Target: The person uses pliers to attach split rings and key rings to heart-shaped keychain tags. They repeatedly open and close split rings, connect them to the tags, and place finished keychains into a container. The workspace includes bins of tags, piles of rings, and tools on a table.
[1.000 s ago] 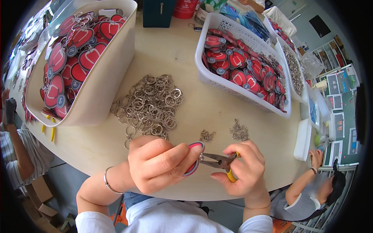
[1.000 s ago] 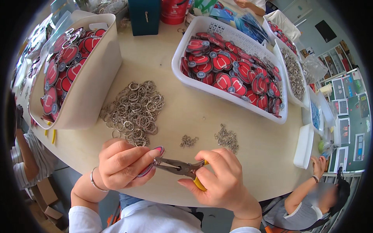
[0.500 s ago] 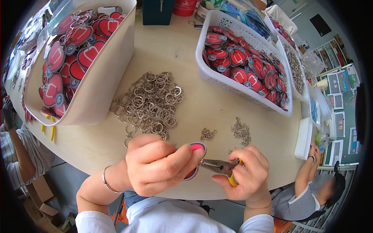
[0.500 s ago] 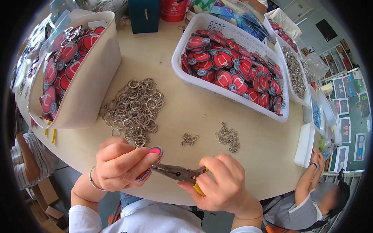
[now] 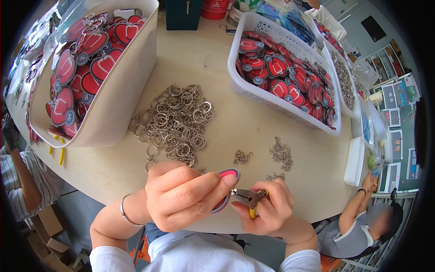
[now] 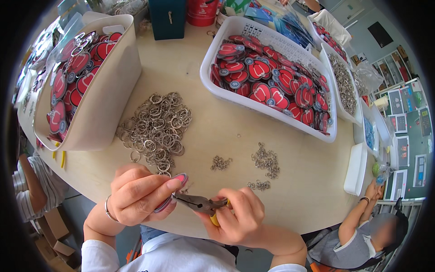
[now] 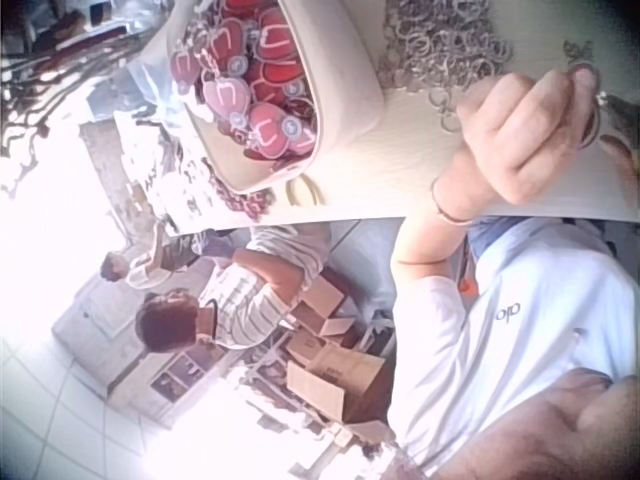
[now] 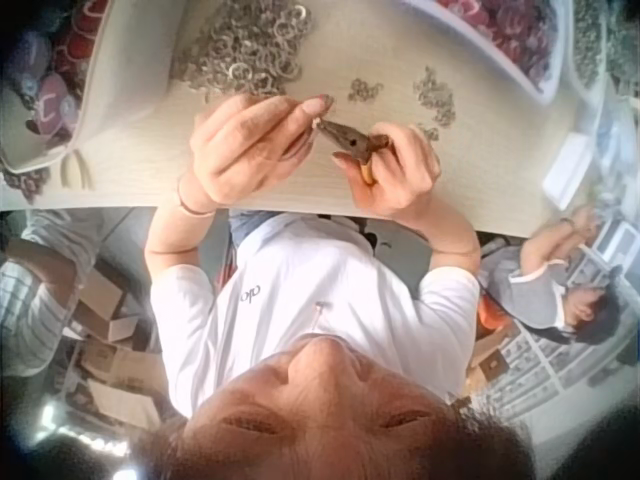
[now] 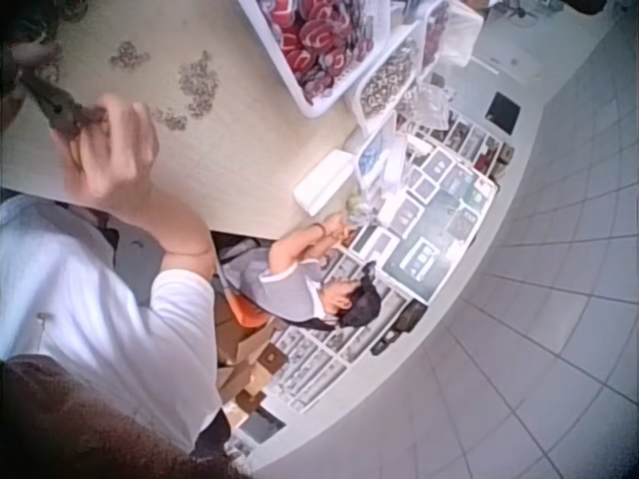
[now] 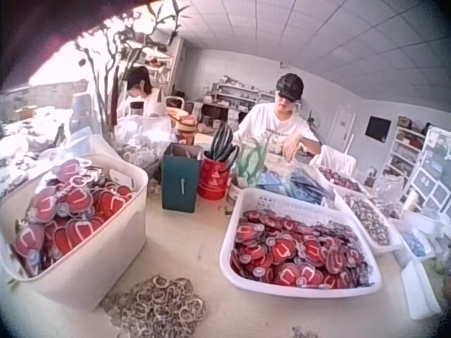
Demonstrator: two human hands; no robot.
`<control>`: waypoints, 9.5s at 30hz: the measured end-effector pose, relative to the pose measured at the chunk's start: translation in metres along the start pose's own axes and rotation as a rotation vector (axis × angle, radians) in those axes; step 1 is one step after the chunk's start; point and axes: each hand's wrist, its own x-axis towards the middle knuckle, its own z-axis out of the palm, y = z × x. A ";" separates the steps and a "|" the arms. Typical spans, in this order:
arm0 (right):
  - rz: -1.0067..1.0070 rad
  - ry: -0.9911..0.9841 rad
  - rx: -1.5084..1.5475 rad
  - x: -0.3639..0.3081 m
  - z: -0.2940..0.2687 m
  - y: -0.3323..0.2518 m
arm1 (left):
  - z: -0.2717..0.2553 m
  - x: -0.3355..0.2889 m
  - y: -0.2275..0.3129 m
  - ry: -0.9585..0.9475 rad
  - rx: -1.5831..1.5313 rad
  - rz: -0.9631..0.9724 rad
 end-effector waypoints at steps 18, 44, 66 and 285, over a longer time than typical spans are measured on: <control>0.036 -0.053 0.023 0.005 -0.010 0.009 | 0.001 0.003 -0.004 0.040 0.173 0.100; -0.012 -0.169 0.170 0.014 -0.022 0.034 | -0.002 0.017 -0.012 -0.082 -0.391 -0.147; -0.093 -0.210 0.133 0.012 -0.019 0.034 | -0.003 0.020 -0.013 -0.146 -0.718 -0.250; 0.543 -0.026 0.839 0.049 -0.023 0.004 | 0.001 -0.007 -0.004 0.052 0.030 -0.152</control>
